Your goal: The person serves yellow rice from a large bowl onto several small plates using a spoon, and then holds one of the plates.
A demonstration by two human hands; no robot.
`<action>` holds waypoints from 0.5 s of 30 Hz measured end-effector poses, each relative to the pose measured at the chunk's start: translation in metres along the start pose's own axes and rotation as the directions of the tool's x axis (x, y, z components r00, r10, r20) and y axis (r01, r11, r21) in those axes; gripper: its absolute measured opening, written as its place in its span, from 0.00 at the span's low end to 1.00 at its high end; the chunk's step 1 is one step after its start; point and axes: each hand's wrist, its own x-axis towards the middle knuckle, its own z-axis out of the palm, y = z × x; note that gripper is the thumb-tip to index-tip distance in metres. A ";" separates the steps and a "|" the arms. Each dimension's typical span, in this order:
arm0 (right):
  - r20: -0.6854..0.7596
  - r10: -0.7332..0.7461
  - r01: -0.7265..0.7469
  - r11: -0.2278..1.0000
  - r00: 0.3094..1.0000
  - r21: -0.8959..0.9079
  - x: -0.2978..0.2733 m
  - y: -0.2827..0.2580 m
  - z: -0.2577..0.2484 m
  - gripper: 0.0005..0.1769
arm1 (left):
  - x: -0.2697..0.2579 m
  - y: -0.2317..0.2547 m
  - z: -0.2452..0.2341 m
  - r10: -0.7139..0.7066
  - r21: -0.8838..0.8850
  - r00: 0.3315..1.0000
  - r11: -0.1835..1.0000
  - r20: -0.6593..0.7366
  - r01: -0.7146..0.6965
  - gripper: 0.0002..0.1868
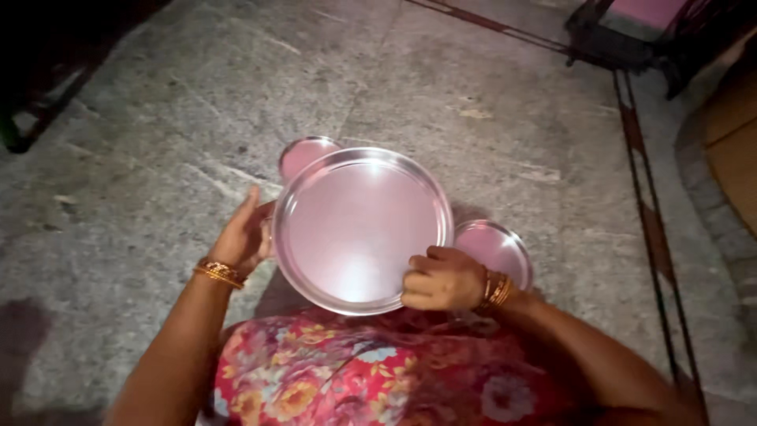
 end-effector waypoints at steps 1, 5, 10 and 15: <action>0.006 -0.007 0.007 1.000 1.000 -0.005 -0.009 -0.002 0.001 0.08 | 0.005 0.000 0.014 -0.016 -0.051 1.000 0.999 0.016 0.017 0.35; -0.095 0.053 -0.061 0.994 0.994 -0.088 -0.045 -0.007 0.020 0.07 | 0.015 -0.013 0.041 -0.025 -0.133 1.000 0.991 0.002 0.025 0.30; -0.167 0.417 -0.449 0.843 0.893 -0.297 -0.086 0.003 0.039 0.14 | -0.021 -0.003 0.057 0.020 -0.255 0.934 0.960 -0.358 -0.118 0.21; -0.257 0.791 -0.829 0.552 0.555 -0.092 -0.138 0.031 0.040 0.19 | -0.057 0.026 0.083 0.071 -0.244 0.770 0.926 -0.634 -0.287 0.26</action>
